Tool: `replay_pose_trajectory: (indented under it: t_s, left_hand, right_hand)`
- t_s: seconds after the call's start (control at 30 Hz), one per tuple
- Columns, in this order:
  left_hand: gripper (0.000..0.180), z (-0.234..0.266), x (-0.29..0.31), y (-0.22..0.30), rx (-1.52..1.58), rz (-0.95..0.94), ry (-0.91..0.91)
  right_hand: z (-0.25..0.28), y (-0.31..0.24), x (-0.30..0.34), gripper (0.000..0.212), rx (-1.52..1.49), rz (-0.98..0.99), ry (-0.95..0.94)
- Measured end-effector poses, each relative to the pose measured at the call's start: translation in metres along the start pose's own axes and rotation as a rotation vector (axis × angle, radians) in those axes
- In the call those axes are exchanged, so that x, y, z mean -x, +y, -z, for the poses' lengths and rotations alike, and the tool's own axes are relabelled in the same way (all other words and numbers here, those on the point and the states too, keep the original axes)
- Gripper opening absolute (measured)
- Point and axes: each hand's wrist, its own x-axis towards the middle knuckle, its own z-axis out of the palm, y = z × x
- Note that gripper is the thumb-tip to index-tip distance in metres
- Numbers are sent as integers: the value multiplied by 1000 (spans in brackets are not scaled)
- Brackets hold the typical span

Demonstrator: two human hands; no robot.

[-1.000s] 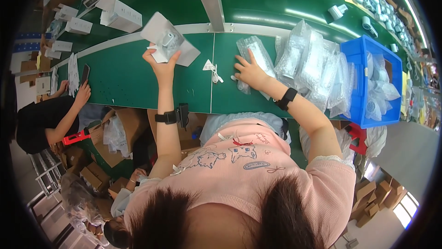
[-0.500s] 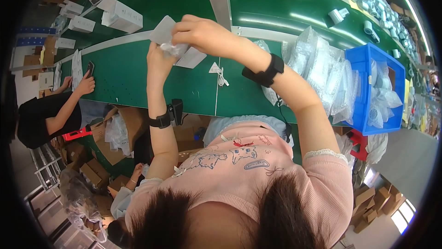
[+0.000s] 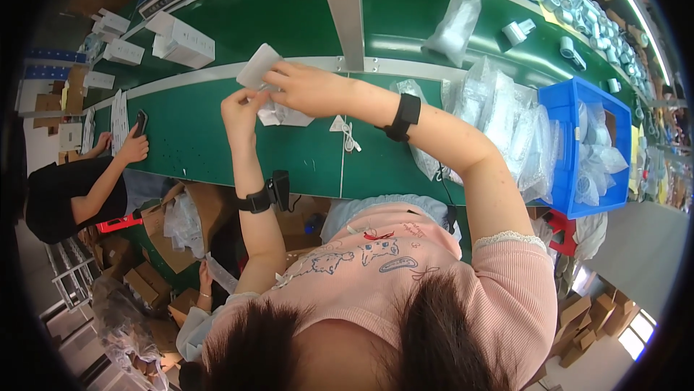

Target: The person packages handheld fans by hand, placing each fan, a charging cable, and a manual into a box. They fold the box flaps closed, set the packaged boxes aside, and gather more fans from a blue bin to repeat the process.

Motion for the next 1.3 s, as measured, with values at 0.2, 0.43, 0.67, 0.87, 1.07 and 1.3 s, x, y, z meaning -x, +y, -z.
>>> replay_pose_trajectory:
  t_s: [0.2,0.43,0.67,0.87,1.07,1.3]
  left_hand:
    - [11,-3,4,-13,15,-51,98]
    - [13,-12,-7,-9,-24,-215,158]
    - [13,-40,-99,17,97,-297,260]
    - [17,-92,-206,13,40,-294,270]
    - [30,-115,-190,8,270,-301,317]
    - [22,-135,38,-5,353,-193,135]
  right_hand:
    - [-9,-31,11,46,50,-190,-56]
    - [6,-30,25,42,-93,-276,70]
    - [91,-44,159,35,-50,-867,455]
    - [108,-102,234,33,211,-1252,464]
    - [97,-135,249,33,423,-1131,323]
    - [65,-212,311,34,-172,-1235,71]
